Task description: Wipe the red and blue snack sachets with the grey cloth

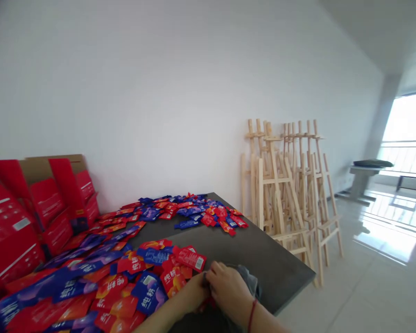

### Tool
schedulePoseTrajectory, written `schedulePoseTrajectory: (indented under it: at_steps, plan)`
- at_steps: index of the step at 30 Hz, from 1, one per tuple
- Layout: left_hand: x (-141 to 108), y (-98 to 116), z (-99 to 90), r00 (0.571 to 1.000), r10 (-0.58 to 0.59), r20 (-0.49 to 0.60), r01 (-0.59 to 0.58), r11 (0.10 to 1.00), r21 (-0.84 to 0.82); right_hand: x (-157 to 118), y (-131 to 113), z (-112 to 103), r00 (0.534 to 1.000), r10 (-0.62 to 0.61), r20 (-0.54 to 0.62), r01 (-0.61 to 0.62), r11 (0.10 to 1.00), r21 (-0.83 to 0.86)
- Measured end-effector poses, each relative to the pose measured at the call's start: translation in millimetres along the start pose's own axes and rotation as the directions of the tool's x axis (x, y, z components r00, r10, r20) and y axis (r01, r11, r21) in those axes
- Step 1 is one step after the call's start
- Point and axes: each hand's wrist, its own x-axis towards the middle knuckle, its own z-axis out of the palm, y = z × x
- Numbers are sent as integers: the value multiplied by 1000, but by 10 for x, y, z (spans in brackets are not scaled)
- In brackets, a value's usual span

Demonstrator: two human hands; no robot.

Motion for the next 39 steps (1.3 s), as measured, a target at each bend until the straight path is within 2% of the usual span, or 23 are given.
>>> schedulePoseTrajectory:
  at_steps: [3,6,13,18,20,23,26,29,33,36,39]
  plan:
    - [15,-73,-23,999,-22,32,23,999,-43,56,-78,191,999,15,41,-15,1000,-6]
    - [10,-101,-37,998,-45,32,47,996,-77,95,32,266,998,56,32,-56,998,-4]
    - [-26,-56,-49,995,-85,48,92,985,-148,152,491,219,982,179,58,-176,983,-56]
    - [-37,-39,-71,994,-80,78,93,977,-189,50,904,33,957,286,55,-279,954,-112]
    - [-28,-40,-66,994,-78,79,93,975,-201,3,896,-59,956,292,31,-287,951,-116]
    - [-8,-44,-52,994,-79,75,94,970,-224,-35,612,-90,978,206,13,-204,975,-91]
    - [3,-53,-52,994,-79,74,95,965,-245,-50,223,27,997,63,50,-60,997,-58]
    - [-5,-60,-72,994,-80,76,97,961,-258,-77,57,166,997,2,72,2,999,-55]
    - [-25,-50,-99,993,-85,83,104,959,-262,-157,287,211,996,73,59,-67,993,-96]
    - [-29,-40,-108,992,-87,91,109,959,-263,-232,555,154,988,146,56,-138,982,-131]
    - [-19,-46,-105,992,-90,93,111,958,-263,-288,679,74,979,199,41,-191,969,-157]
